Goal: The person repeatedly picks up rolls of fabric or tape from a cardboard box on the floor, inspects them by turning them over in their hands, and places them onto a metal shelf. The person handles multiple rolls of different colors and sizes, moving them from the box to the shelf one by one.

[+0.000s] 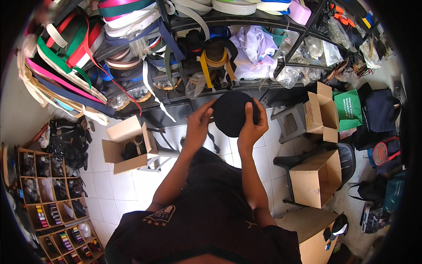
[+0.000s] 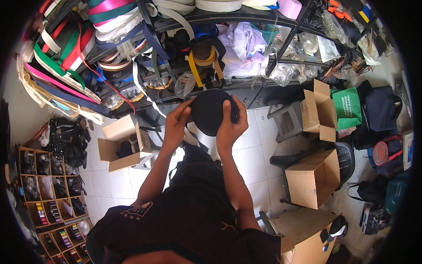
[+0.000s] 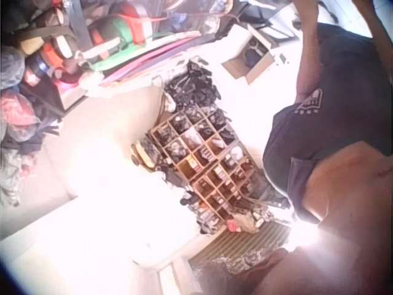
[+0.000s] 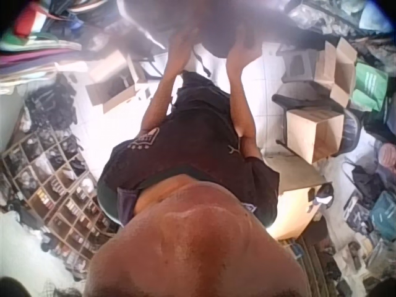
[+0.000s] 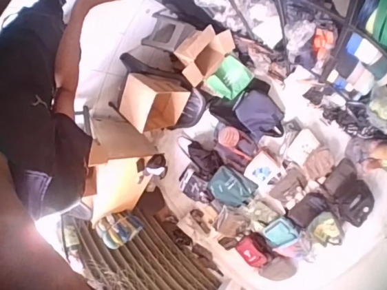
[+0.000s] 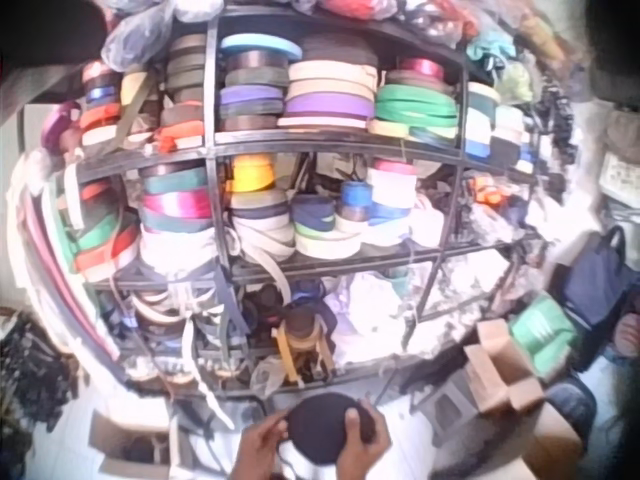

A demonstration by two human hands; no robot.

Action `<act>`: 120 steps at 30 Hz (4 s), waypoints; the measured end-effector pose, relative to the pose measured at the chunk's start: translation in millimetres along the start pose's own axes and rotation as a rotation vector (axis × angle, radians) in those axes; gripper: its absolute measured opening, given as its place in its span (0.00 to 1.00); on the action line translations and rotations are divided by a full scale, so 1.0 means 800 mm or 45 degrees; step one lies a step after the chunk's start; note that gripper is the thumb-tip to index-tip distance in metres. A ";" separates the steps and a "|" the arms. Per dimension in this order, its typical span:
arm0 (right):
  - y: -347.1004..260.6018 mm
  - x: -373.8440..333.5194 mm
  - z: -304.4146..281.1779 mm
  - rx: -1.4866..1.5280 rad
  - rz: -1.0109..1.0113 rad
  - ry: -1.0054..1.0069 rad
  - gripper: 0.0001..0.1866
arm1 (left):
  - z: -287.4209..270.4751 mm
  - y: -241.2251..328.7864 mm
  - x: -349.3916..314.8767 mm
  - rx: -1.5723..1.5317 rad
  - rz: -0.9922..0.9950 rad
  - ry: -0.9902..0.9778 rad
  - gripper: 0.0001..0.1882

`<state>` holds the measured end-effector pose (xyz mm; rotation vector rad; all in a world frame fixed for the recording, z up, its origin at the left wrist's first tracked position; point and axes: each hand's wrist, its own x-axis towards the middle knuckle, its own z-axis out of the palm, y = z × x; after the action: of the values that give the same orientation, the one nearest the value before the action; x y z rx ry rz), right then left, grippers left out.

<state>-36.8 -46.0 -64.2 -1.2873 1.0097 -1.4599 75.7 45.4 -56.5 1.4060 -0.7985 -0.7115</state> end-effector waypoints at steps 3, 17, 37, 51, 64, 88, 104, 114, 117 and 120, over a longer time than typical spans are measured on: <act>0.000 0.000 0.000 0.047 0.063 0.011 0.17 | -0.006 -0.004 0.002 0.199 0.173 -0.039 0.21; 0.020 0.011 -0.017 0.269 0.068 -0.237 0.19 | 0.016 -0.008 -0.004 0.115 0.161 0.040 0.26; -0.004 0.040 -0.037 0.094 0.307 -0.531 0.15 | -0.017 0.013 0.004 0.346 0.074 -0.324 0.20; 0.016 0.019 -0.011 0.019 0.115 0.015 0.16 | 0.030 -0.016 -0.001 0.274 0.154 0.004 0.22; -0.005 0.049 -0.044 0.000 0.489 -0.731 0.22 | 0.020 -0.011 -0.002 0.311 0.042 -0.112 0.21; 0.012 0.064 -0.061 -0.025 0.400 -0.776 0.13 | 0.025 -0.025 0.008 0.203 0.023 -0.192 0.16; 0.018 0.057 -0.060 -0.056 0.366 -0.532 0.13 | 0.034 -0.024 -0.006 0.401 0.097 -0.179 0.17; 0.024 0.035 -0.029 -0.060 0.141 -0.028 0.15 | 0.047 -0.035 0.002 0.227 -0.032 0.023 0.21; 0.030 0.042 -0.038 -0.055 0.187 -0.047 0.15 | 0.034 -0.028 0.009 0.073 0.002 -0.115 0.20; 0.032 0.043 -0.038 0.001 0.192 -0.043 0.16 | 0.026 -0.047 0.013 0.254 0.087 -0.117 0.20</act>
<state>-65.4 -85.2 -84.2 -1.2047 1.0600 -1.3195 65.8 23.7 -93.3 1.5253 -1.0074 -0.6610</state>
